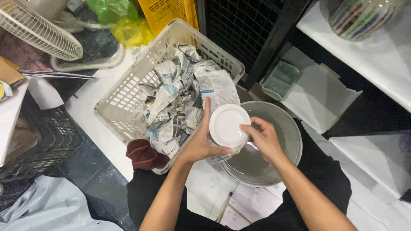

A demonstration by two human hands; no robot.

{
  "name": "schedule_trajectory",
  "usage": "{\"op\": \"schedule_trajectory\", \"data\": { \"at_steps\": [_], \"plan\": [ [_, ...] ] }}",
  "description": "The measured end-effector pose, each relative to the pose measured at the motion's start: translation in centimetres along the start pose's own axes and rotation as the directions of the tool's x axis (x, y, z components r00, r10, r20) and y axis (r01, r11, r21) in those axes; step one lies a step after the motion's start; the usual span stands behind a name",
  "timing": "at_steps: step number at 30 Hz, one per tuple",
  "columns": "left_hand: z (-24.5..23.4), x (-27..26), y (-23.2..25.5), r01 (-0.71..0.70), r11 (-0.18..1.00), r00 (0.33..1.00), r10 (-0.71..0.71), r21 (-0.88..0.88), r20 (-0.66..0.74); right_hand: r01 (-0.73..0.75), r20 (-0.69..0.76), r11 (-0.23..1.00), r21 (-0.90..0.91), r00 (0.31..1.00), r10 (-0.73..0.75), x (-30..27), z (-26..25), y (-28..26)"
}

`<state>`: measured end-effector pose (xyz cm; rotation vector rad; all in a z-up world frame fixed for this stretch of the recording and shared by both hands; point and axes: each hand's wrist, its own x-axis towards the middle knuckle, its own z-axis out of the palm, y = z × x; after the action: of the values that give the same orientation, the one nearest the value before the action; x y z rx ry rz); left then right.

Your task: The person repeatedly takes small ceramic items from a shelf, wraps each one in newspaper, and places the wrapped items into a white plastic basket. The process is repeated for several items including bowls and cups.

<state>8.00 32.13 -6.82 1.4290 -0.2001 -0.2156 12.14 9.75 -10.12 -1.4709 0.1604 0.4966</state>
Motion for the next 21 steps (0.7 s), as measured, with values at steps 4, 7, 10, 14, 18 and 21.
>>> {"op": "schedule_trajectory", "data": {
  "at_steps": [4, 7, 10, 14, 18, 21],
  "plan": [
    [-0.2, 0.4, 0.0, 0.051, 0.998, 0.997, -0.054, -0.04, -0.063, 0.041, 0.017, 0.999, -0.028, 0.999, -0.041, 0.3, 0.1, 0.2],
    [-0.1, 1.1, -0.7, -0.055, 0.998, 0.991, 0.057, 0.019, -0.124, 0.033, 0.057, 0.999, 0.005, 0.998, -0.033, 0.3, 0.0, 0.1],
    [-0.1, 1.3, -1.5, -0.082, 0.995, 0.975, 0.091, 0.051, -0.201, 0.0, 0.091, 1.0, 0.011, 0.996, -0.001, 0.1, 0.2, 0.1],
    [0.1, 1.2, -2.4, -0.062, 0.994, 0.951, 0.033, -0.087, -0.308, 0.011, 0.11, 0.999, -0.046, 0.994, -0.006, 0.0, 0.3, -0.3],
    [0.4, 0.8, -3.6, 0.011, 0.911, 0.924, -0.167, -0.412, -0.344, 0.0, 0.098, 0.997, -0.081, 0.995, 0.008, -0.1, 0.5, -0.8],
    [0.1, 0.4, -4.3, 0.133, 0.843, 0.921, -0.299, -0.521, -0.248, -0.022, 0.091, 0.999, -0.045, 0.996, 0.026, -0.3, 0.7, -1.3]
  ]
}}
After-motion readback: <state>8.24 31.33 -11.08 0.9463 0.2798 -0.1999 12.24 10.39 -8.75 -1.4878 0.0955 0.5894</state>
